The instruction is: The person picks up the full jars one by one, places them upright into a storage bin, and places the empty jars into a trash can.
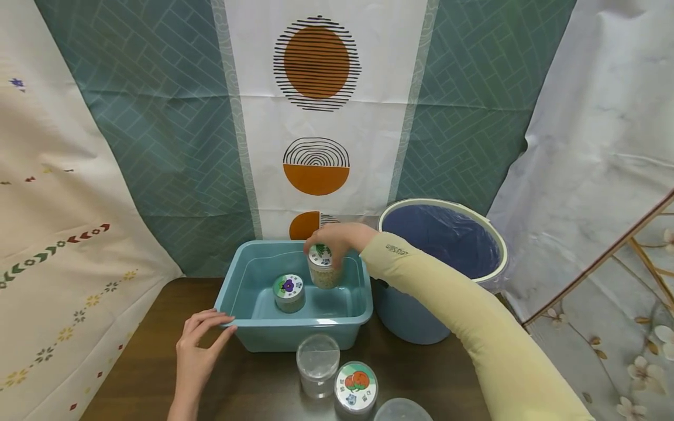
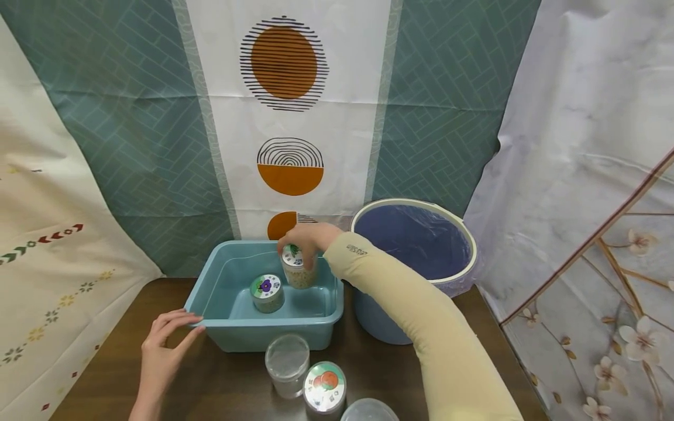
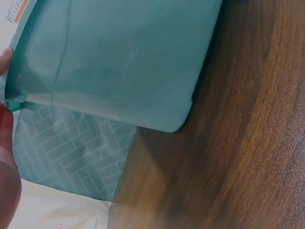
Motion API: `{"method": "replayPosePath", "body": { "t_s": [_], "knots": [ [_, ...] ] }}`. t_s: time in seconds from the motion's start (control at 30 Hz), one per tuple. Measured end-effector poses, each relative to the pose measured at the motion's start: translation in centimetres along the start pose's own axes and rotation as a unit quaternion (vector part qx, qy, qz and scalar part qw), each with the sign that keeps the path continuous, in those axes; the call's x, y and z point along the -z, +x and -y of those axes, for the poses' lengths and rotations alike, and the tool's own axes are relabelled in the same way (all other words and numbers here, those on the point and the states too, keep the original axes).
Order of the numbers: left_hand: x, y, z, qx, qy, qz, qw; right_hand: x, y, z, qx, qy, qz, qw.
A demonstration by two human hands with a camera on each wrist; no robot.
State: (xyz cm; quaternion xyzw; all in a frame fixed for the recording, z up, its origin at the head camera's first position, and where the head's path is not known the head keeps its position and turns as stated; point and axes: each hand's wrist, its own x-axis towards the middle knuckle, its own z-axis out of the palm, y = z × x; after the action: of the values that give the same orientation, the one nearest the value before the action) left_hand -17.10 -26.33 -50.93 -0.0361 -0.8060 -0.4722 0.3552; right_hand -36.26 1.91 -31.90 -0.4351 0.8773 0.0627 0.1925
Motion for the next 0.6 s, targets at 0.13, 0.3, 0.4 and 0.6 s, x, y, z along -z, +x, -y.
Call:
{"method": "replayPosePath", "body": {
  "t_s": [0.13,0.3,0.4,0.6],
  "knots": [
    [-0.1,0.0,0.0,0.000,-0.002,0.002,1.0000,-0.5,1.1,-0.3,-0.006,0.009,-0.008,0.9999],
    [-0.1,0.1,0.1,-0.002,-0.006,0.002,1.0000,-1.3,2.3,-0.6,-0.010,0.017,-0.026,0.9995],
    [-0.2,0.1,0.0,-0.005,-0.005,0.002,1.0000,-2.1,2.8,-0.7,-0.014,0.031,-0.030,0.9990],
    [0.0,0.0,0.1,0.003,-0.001,0.003,1.0000,-4.1,4.4,-0.7,-0.025,0.026,-0.028,0.9990]
  ]
}}
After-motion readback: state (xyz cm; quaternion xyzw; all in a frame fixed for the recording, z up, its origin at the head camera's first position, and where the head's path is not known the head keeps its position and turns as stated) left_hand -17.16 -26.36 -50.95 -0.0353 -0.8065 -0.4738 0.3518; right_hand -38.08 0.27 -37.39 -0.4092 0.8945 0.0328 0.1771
